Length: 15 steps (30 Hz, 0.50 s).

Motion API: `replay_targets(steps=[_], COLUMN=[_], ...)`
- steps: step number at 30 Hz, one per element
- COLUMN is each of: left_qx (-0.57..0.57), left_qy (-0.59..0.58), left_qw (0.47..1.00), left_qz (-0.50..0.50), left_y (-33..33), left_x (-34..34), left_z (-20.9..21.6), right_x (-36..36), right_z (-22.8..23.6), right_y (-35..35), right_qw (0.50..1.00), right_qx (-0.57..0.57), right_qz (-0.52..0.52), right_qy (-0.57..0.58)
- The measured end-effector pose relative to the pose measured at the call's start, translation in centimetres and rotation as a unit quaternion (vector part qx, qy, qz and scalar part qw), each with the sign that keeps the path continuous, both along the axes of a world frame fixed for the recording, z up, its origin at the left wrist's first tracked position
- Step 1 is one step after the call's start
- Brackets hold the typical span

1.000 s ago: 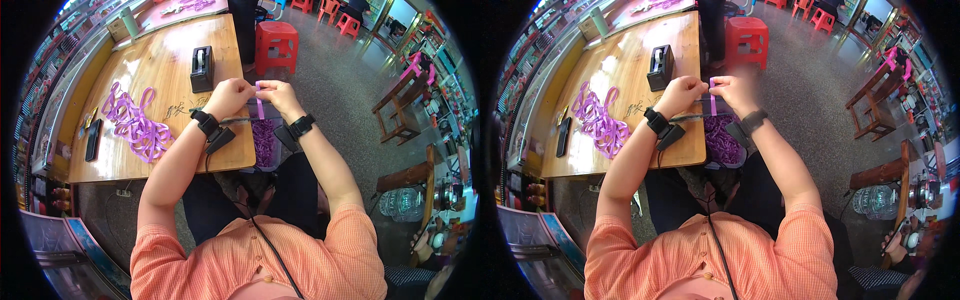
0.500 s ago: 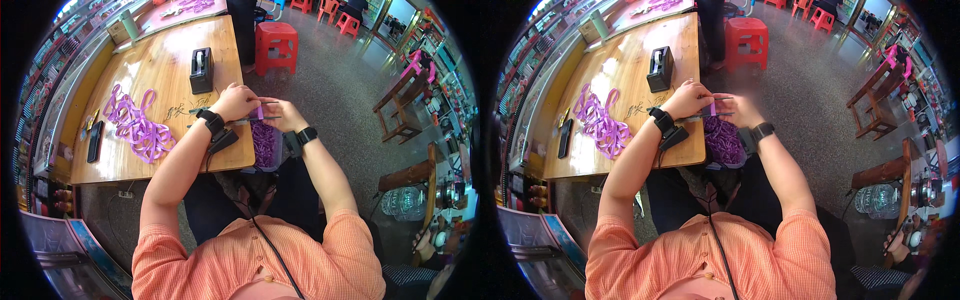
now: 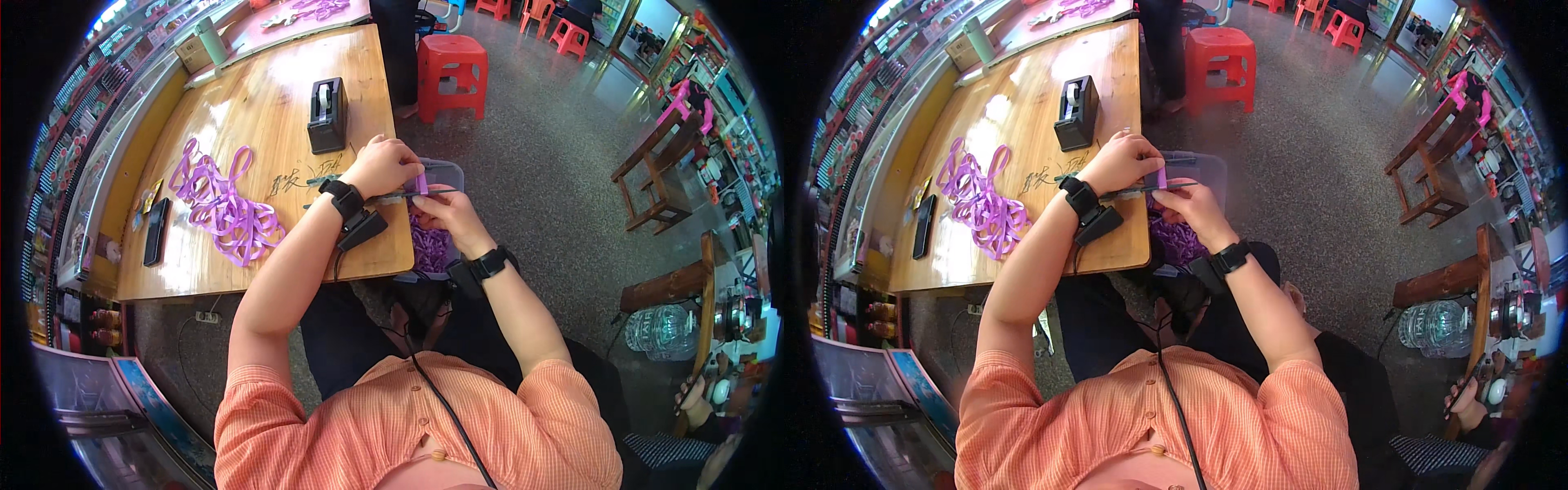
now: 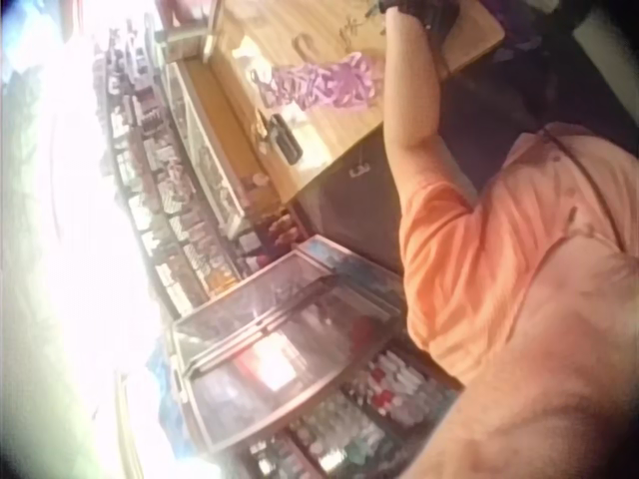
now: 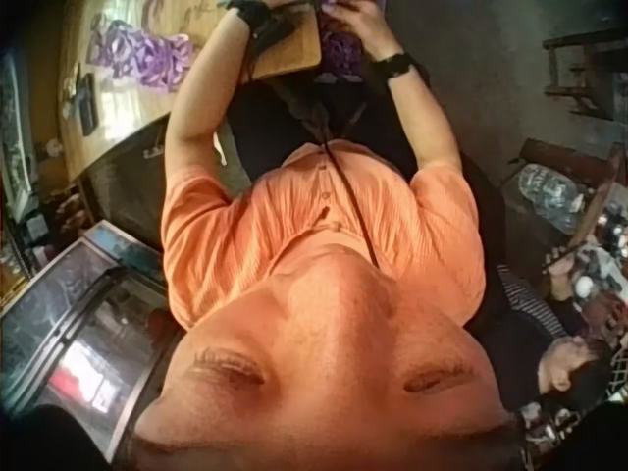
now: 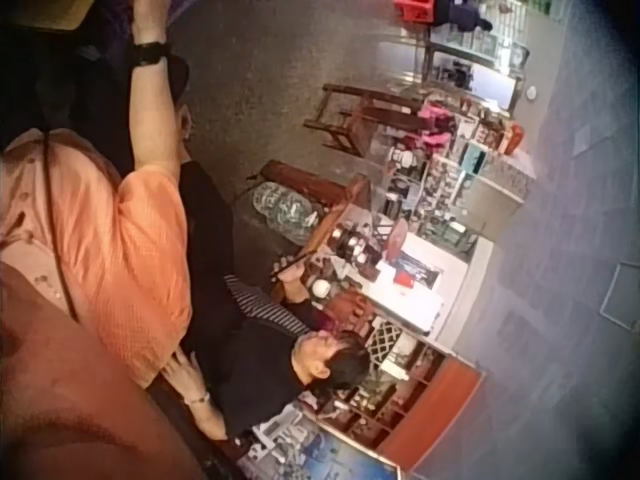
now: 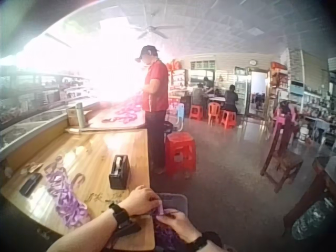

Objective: Using a desktop tool to process or bundle purple plastic strips.

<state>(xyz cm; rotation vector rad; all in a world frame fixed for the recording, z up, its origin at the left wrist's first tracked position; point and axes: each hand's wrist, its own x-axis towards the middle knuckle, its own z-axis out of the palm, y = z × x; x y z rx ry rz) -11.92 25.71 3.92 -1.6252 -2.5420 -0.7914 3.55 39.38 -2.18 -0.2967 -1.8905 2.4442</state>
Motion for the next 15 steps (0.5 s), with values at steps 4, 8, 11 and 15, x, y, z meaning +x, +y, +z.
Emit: replay_targets(steps=[4,8,11,15], left_qx=[0.004,0.01,0.006,0.02], left_qy=[0.002,0.003,-0.001,0.012], left_qw=[1.0,1.0,1.0,1.0], left_qz=[-0.009,-0.004,0.005,-0.005], left_y=[0.2,0.2,0.3,0.1], left_x=[0.3,0.3,0.3,0.0], left_z=[0.4,0.2,0.1,-0.2], right_x=[-0.1,0.3,0.8,0.8], right_z=[-0.7,-0.4,0.6,0.7], right_y=[0.0,0.0,-0.3,-0.8], right_qw=[0.999,0.999,0.999,0.999], right_qx=[0.019,0.007,0.002,-0.037], right_qz=[-0.028,-0.03,-0.037,-0.031], right_qy=[-0.002,-0.016,-0.005,-0.005])
